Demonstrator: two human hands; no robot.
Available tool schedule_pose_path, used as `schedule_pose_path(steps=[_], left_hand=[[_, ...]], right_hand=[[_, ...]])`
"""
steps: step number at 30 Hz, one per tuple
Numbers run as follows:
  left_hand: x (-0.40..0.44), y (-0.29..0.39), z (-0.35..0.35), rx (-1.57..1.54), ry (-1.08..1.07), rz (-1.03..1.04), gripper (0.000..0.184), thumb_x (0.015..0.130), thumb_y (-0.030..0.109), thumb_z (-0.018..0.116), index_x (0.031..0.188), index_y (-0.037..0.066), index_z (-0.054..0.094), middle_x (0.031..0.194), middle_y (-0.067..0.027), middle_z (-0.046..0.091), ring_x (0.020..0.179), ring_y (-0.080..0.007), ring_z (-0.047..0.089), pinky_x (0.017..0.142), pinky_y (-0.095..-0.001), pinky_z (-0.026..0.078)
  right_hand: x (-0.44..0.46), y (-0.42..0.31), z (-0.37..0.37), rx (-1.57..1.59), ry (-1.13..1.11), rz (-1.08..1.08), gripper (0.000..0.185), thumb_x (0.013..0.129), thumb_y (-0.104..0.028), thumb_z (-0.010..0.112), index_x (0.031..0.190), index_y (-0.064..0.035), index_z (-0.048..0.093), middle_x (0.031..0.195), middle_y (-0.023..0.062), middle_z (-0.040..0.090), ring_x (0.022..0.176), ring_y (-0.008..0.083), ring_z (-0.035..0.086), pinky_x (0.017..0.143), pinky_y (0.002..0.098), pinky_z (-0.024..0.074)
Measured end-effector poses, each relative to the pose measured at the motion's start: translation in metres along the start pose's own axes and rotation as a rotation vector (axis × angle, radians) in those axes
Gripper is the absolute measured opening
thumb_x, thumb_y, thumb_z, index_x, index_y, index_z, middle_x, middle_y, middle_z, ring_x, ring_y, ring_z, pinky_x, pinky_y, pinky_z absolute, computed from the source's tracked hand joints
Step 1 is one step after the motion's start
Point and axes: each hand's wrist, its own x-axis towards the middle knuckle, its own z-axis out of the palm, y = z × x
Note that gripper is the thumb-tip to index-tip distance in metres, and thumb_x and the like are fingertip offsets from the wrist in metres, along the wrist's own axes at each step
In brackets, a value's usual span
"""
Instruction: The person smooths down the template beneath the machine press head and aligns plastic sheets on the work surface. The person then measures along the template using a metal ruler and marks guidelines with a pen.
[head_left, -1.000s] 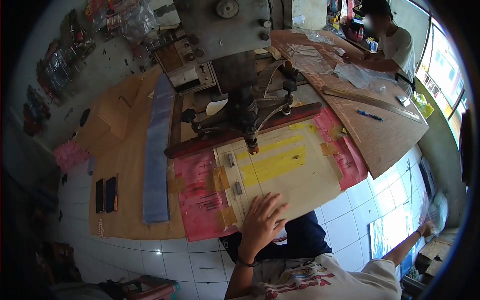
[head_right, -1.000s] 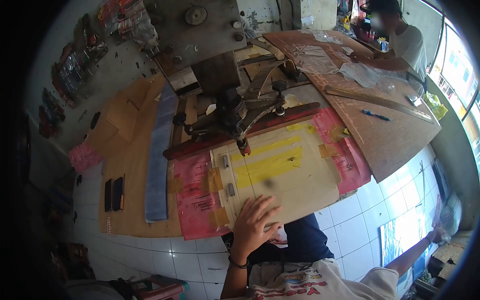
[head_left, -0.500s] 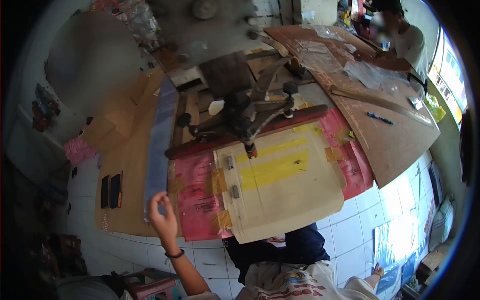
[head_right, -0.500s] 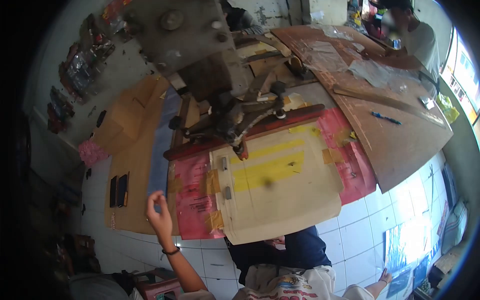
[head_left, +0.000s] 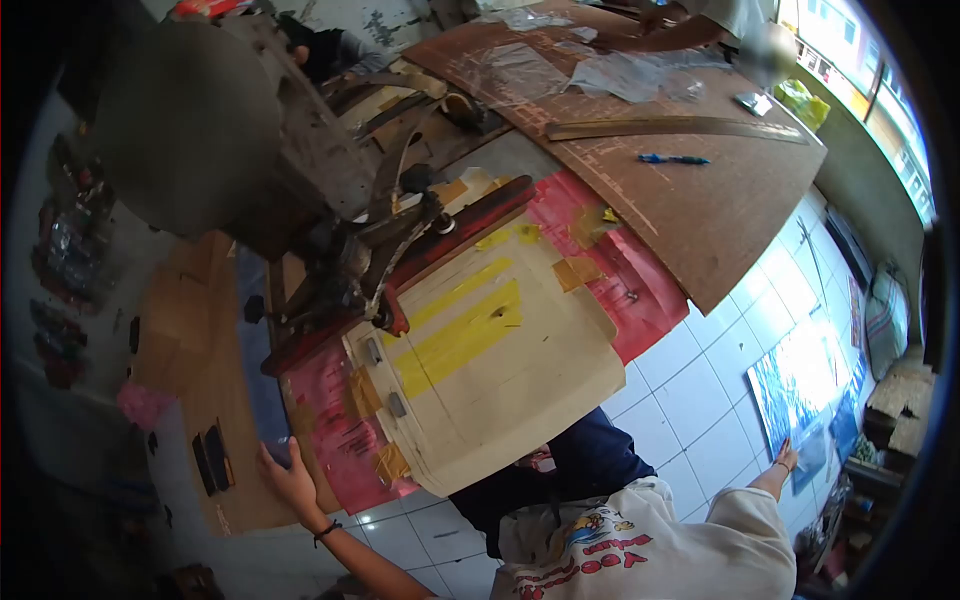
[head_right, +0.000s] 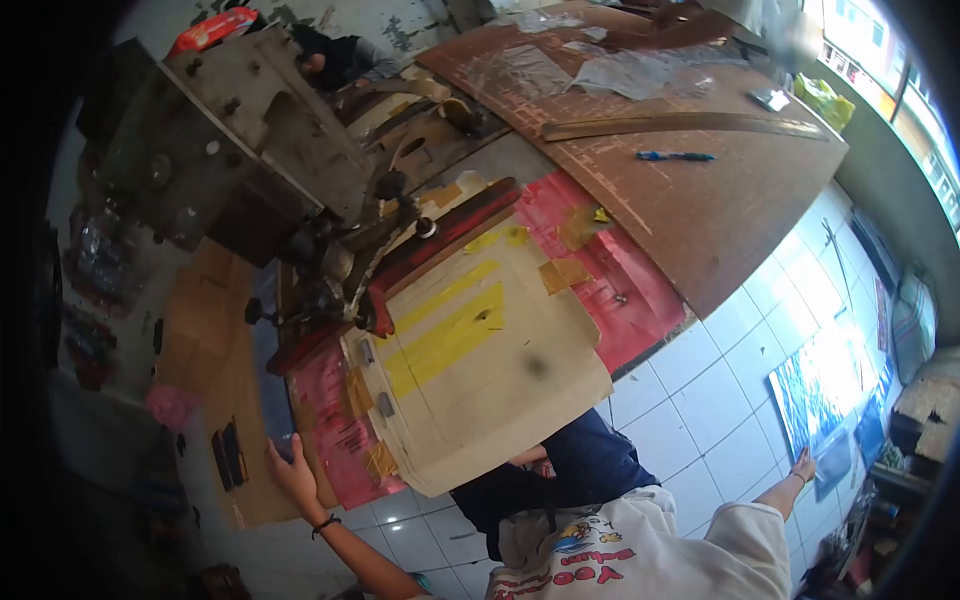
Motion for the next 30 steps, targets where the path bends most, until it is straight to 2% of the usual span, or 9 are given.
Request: schedule_pose_path(steps=[13, 20, 22, 23, 24, 25, 27, 29, 30], left_hand=[[0.001, 0.001, -0.001, 0.021, 0.019, -0.015, 0.072, 0.089, 0.046, 0.069, 0.138, -0.005, 0.053, 0.133, -0.0247, 0.055, 0.123, -0.042, 0.053, 0.104, -0.0495, 0.041], [0.002, 0.006, 0.001, 0.019, 0.007, -0.061, 0.075, 0.09, 0.05, 0.067, 0.14, -0.004, 0.051, 0.134, -0.0239, 0.053, 0.124, -0.0421, 0.051, 0.106, -0.0507, 0.039], [-0.003, 0.006, 0.001, 0.036, -0.01, -0.073, 0.077, 0.09, 0.052, 0.066, 0.141, -0.003, 0.05, 0.134, -0.0238, 0.053, 0.125, -0.0424, 0.05, 0.106, -0.0513, 0.039], [-0.001, 0.01, -0.002, 0.053, -0.028, -0.08, 0.077, 0.09, 0.052, 0.066, 0.141, -0.003, 0.049, 0.135, -0.0239, 0.053, 0.126, -0.0425, 0.05, 0.107, -0.0516, 0.038], [0.0, 0.014, -0.007, 0.074, -0.048, -0.086, 0.078, 0.09, 0.053, 0.065, 0.142, -0.003, 0.049, 0.136, -0.024, 0.052, 0.126, -0.0427, 0.049, 0.107, -0.0519, 0.038], [0.001, 0.017, -0.013, 0.101, -0.103, -0.092, 0.077, 0.09, 0.054, 0.064, 0.142, -0.001, 0.049, 0.137, -0.0242, 0.052, 0.127, -0.043, 0.049, 0.107, -0.0518, 0.038], [0.01, 0.022, -0.024, 0.149, -0.214, -0.093, 0.076, 0.091, 0.055, 0.063, 0.143, 0.001, 0.049, 0.138, -0.0244, 0.051, 0.127, -0.0437, 0.048, 0.108, -0.0517, 0.037], [0.023, 0.016, -0.025, 0.223, -0.224, -0.095, 0.067, 0.093, 0.05, 0.062, 0.139, 0.002, 0.053, 0.135, -0.0236, 0.054, 0.125, -0.0419, 0.051, 0.107, -0.0514, 0.038], [0.034, 0.015, -0.027, 0.258, -0.226, -0.093, 0.063, 0.094, 0.048, 0.062, 0.137, 0.002, 0.055, 0.133, -0.0232, 0.056, 0.124, -0.0411, 0.052, 0.106, -0.0512, 0.039]], right_hand=[[-0.038, 0.009, 0.049, -0.157, 0.027, -0.066, 0.05, 0.101, -0.007, 0.04, 0.147, 0.0091, 0.027, 0.142, 0.032, 0.046, 0.128, 0.0441, 0.053, 0.109, 0.0495, 0.048], [-0.097, 0.019, 0.094, -0.226, -0.039, -0.225, 0.049, 0.104, -0.01, 0.042, 0.148, 0.0057, 0.029, 0.143, 0.029, 0.047, 0.13, 0.0424, 0.052, 0.109, 0.0492, 0.0467], [-0.148, 0.029, 0.124, -0.283, -0.155, -0.338, 0.049, 0.104, -0.011, 0.042, 0.149, 0.0048, 0.029, 0.144, 0.0281, 0.048, 0.13, 0.0419, 0.052, 0.11, 0.0491, 0.0464], [-0.157, 0.034, 0.136, -0.308, -0.312, -0.414, 0.05, 0.107, -0.026, 0.046, 0.151, -0.0053, 0.035, 0.146, 0.0174, 0.052, 0.13, 0.0364, 0.054, 0.107, 0.0471, 0.046], [-0.225, 0.031, 0.158, -0.373, -0.422, -0.536, 0.048, 0.108, -0.027, 0.044, 0.15, -0.005, 0.037, 0.142, 0.0144, 0.057, 0.125, 0.0333, 0.058, 0.104, 0.0446, 0.0472], [-0.24, 0.039, 0.175, -0.363, -0.511, -0.667, 0.043, 0.106, -0.022, 0.045, 0.145, -0.0038, 0.046, 0.134, 0.0144, 0.062, 0.119, 0.0317, 0.061, 0.102, 0.044, 0.0484], [-0.345, 0.037, 0.214, -0.471, -0.58, -0.948, 0.031, 0.104, -0.015, 0.045, 0.127, -0.0004, 0.06, 0.12, 0.0152, 0.067, 0.111, 0.0267, 0.062, 0.098, 0.0442, 0.0494], [-0.395, 0.058, 0.243, -0.547, -0.647, -1.303, 0.027, 0.107, -0.017, 0.045, 0.12, -0.0014, 0.064, 0.109, 0.0095, 0.069, 0.088, 0.0198, 0.061, 0.082, 0.0364, 0.0488], [-0.438, 0.07, 0.251, -0.433, -0.826, -1.272, 0.024, 0.106, -0.014, 0.046, 0.112, -0.0003, 0.064, 0.099, 0.0086, 0.067, 0.082, 0.0188, 0.058, 0.078, 0.0347, 0.0479]])
